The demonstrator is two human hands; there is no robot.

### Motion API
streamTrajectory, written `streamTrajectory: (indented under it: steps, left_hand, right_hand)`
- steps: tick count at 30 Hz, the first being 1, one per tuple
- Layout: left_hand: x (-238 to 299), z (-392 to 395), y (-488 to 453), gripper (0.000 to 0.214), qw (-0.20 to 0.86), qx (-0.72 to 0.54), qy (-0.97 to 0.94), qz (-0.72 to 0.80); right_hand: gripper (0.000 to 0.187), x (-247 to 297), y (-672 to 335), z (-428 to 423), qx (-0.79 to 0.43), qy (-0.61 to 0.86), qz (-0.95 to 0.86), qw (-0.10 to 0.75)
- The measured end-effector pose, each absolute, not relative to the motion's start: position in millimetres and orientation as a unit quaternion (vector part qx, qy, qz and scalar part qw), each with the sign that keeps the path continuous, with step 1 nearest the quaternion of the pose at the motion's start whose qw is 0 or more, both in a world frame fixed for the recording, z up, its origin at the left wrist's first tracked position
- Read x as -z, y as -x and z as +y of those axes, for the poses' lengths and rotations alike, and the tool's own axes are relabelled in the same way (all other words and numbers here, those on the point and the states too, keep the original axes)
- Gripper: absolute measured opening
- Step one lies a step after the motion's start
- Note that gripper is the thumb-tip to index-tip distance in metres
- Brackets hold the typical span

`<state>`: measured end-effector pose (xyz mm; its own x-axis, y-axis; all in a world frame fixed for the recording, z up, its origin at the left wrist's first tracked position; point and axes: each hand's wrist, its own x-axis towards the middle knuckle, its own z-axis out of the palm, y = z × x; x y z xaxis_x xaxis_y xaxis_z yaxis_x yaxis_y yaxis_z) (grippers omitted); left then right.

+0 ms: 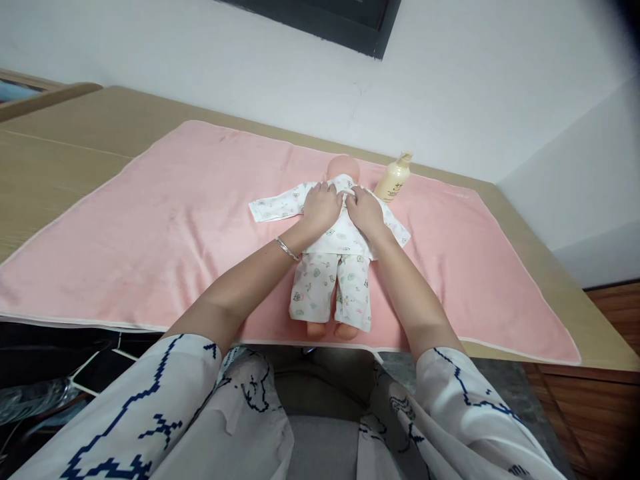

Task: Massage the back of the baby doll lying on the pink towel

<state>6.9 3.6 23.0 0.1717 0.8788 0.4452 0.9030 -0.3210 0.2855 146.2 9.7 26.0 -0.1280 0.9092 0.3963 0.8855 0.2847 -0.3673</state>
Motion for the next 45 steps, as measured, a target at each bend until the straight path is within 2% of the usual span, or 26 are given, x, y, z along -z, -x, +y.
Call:
streamTrajectory:
  steps: [9, 13, 21, 26, 35, 39, 45]
  left_hand:
    - [-29, -3, -13, 0.04, -0.015, 0.265, 0.784, -0.561]
    - [-23, 12, -5, 0.043, -0.061, 0.274, 0.78, -0.559]
    - [-14, 41, 16, 0.05, -0.124, 0.297, 0.78, -0.537]
    - [-15, 38, 13, 0.05, -0.112, 0.291, 0.778, -0.545]
    - [-28, -2, -12, 0.043, -0.017, 0.26, 0.77, -0.582]
    - [-29, -5, -13, 0.041, -0.023, 0.263, 0.761, -0.592]
    - [-24, 23, 6, 0.038, -0.073, 0.273, 0.777, -0.563]
  right_hand:
    - [0.037, -19, -160, 27, -0.037, 0.556, -0.776, 0.295]
    - [0.036, -21, -152, 22, -0.015, 0.584, -0.763, 0.277]
    - [0.036, -35, -133, 1, -0.044, 0.636, -0.72, 0.274]
    - [0.034, -36, -130, -1, -0.042, 0.654, -0.705, 0.271]
    - [0.04, -22, -150, 22, -0.036, 0.623, -0.731, 0.276]
    - [0.039, -25, -151, 20, -0.027, 0.602, -0.751, 0.271]
    - [0.041, -45, -134, -2, -0.054, 0.654, -0.719, 0.23]
